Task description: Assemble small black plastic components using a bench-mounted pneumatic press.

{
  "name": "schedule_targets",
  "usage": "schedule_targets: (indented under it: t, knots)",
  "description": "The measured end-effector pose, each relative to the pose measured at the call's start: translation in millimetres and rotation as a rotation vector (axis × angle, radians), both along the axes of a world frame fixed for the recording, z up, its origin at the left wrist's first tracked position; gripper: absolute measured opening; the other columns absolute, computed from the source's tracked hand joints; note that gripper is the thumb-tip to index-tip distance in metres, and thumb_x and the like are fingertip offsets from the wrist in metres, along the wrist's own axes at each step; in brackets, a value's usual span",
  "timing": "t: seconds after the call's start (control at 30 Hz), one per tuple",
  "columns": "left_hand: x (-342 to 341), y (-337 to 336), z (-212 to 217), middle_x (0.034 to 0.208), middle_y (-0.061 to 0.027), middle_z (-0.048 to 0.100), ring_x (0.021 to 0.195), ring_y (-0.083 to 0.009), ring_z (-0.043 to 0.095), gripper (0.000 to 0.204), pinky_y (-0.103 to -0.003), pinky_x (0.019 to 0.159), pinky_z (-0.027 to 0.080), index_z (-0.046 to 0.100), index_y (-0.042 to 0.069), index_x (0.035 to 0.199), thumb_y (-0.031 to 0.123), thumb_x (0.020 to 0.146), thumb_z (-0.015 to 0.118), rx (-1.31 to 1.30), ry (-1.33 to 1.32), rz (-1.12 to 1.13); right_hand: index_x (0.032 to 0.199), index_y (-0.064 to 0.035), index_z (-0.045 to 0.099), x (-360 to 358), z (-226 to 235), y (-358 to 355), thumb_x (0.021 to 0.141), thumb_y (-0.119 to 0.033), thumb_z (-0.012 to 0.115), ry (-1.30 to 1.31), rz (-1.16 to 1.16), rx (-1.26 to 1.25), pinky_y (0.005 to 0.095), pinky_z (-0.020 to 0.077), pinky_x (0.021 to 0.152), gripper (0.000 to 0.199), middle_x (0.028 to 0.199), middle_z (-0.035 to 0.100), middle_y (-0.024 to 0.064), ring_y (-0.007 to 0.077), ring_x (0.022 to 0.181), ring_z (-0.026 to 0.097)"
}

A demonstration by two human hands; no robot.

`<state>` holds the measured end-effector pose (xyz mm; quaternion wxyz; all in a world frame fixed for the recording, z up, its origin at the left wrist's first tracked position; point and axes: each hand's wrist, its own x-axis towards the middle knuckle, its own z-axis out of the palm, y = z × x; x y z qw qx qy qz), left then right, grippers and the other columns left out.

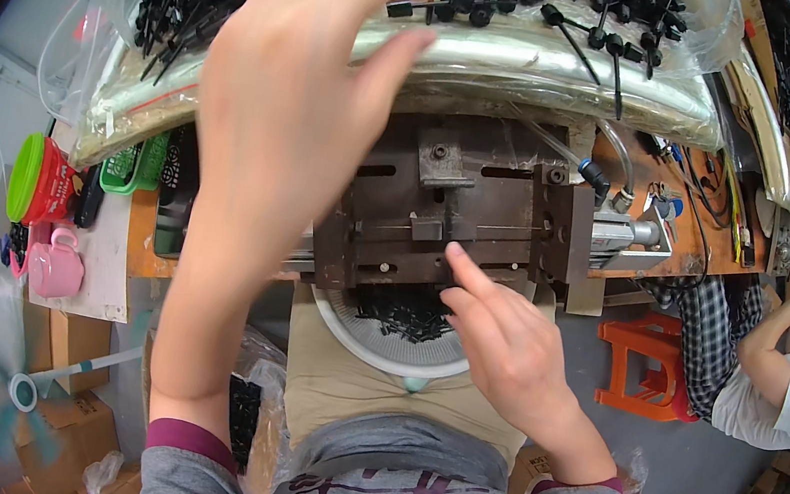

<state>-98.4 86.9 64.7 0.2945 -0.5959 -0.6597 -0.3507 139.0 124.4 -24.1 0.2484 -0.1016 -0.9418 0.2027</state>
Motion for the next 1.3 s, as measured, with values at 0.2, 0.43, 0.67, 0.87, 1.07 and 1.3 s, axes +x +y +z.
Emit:
schedule_targets:
  t: [0.2,0.43,0.67,0.87,1.07,1.3]
  knots:
    - [-33.8,33.9,-3.1,0.099,-0.0112,0.075,0.09,-0.0188,0.072,0.029,-0.03,0.083,0.054,0.072,0.006,0.112,0.013,0.084,0.075,-0.291,-0.352,0.014,0.096,-0.0006,0.064,-16.2,7.0,-3.7,0.072,-0.001,0.067,-0.025,-0.011,0.174,0.0314,0.0528,0.071,0.024,0.13,0.064,0.0194,0.0201,0.074,0.066]
    - [-2.5,-5.1,16.9,0.093,-0.0031,0.073,0.083,-0.008,0.067,0.025,-0.022,0.074,0.052,0.073,0.001,0.107,0.009,0.083,0.077,-0.203,-0.597,-0.147,0.098,-0.0018,0.064,-12.7,21.6,9.0,0.076,-0.011,0.075,-0.051,0.017,0.136,0.0326,0.0523,0.074,0.027,0.118,0.068,0.0163,0.0222,0.078,0.066]
    - [49.2,-49.7,-0.9,0.108,-0.0084,0.064,0.088,-0.0142,0.065,0.028,-0.026,0.073,0.062,0.072,-0.002,0.096,-0.006,0.069,0.081,-0.217,-0.651,-0.239,0.094,-0.0019,0.066,-41.5,84.3,102.7,0.077,-0.033,0.082,0.394,-0.418,0.433,0.0431,0.0498,0.077,0.039,0.087,0.064,0.013,0.0316,0.085,0.063]
    - [88.7,-74.3,-39.8,0.126,-0.0179,0.065,0.086,-0.0209,0.07,0.031,-0.031,0.071,0.058,0.072,-0.001,0.098,0.0,0.069,0.083,-0.269,-0.497,-0.294,0.108,0.0008,0.068,-83.8,123.5,165.1,0.085,-0.057,0.065,-0.546,-0.654,0.376,0.0402,0.0517,0.091,0.063,0.112,0.069,0.0194,0.0328,0.107,0.066]
    - [100.6,-84.1,-80.9,0.124,-0.0161,0.065,0.079,-0.0224,0.068,0.029,-0.032,0.067,0.057,0.07,-0.001,0.096,0.003,0.07,0.081,-0.307,-0.409,-0.271,0.106,-0.0013,0.059,-90.2,93.2,206.7,0.097,-0.041,0.054,-0.419,-0.376,0.505,0.0457,0.0503,0.088,0.041,0.103,0.067,0.0172,0.0352,0.103,0.064]
    - [103.3,-85.3,-98.9,0.126,-0.0155,0.065,0.088,-0.0253,0.068,0.028,-0.033,0.073,0.057,0.07,0.0,0.097,0.007,0.072,0.08,-0.3,-0.333,-0.181,0.111,-0.0044,0.053,-94.6,100.3,205.7,0.102,-0.029,0.051,-0.384,-0.323,0.632,0.0473,0.051,0.085,0.026,0.101,0.067,0.0181,0.0386,0.101,0.063]
